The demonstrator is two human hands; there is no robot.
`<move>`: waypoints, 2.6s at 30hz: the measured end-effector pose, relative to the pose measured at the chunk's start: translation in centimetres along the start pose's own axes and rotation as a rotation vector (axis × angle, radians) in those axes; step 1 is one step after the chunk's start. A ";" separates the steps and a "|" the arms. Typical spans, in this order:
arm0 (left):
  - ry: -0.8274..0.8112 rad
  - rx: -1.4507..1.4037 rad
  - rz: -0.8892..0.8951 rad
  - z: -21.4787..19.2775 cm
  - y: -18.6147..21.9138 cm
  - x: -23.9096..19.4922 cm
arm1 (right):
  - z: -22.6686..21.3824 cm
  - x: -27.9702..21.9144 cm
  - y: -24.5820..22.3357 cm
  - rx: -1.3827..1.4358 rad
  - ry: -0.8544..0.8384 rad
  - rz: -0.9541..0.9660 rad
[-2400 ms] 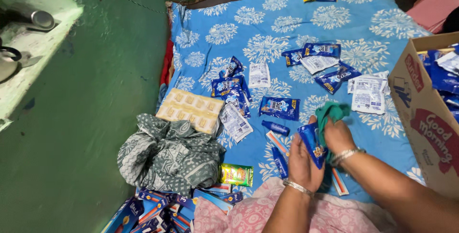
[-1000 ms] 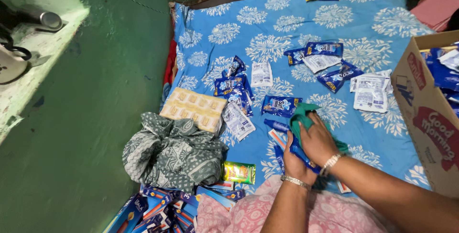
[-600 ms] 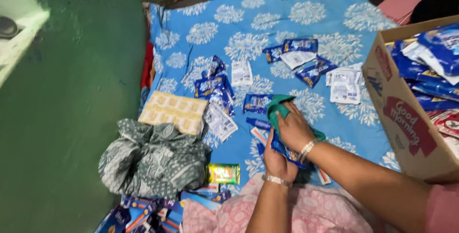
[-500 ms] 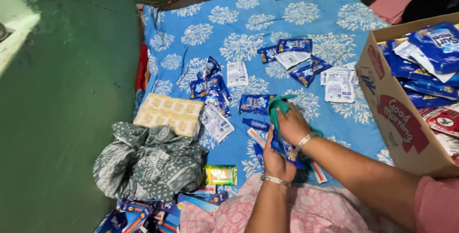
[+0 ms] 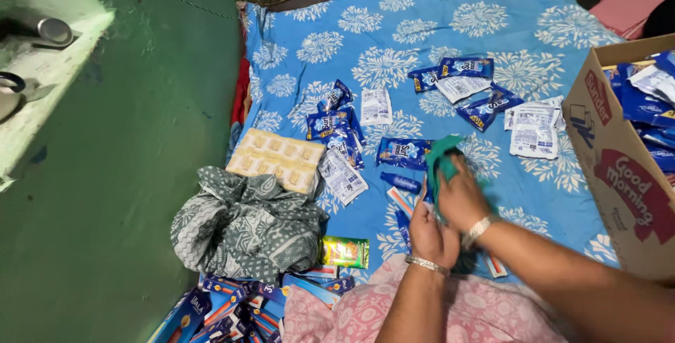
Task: The person wipes various small detergent and food packets with a green cloth by hand and places them into a cardboard box on a bed.
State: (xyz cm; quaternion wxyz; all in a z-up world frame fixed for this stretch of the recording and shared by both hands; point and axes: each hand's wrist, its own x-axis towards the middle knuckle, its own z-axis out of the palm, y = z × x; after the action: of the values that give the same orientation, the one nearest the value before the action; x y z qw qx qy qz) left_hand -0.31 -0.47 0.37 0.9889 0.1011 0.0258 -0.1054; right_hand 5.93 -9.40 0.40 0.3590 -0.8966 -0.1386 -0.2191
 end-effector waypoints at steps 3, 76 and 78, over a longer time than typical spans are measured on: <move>-0.025 0.020 0.041 0.1 -0.8 -0.1 | 0.0 3.4 2.4 -0.090 -0.337 0.431; 0.175 0.038 -0.061 -4.8 -0.4 0.0 | -2.6 -2.6 -4.9 0.141 -0.160 0.073; 0.053 0.012 -0.051 -6.3 1.5 1.5 | -4.0 -5.4 -6.6 0.095 -0.168 -0.064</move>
State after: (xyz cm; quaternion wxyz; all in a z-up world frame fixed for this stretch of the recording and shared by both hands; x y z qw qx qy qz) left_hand 1.26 1.95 -5.58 0.9843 0.1090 0.0541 -0.1281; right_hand -2.57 -8.06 4.15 0.3811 -0.8888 -0.2070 -0.1479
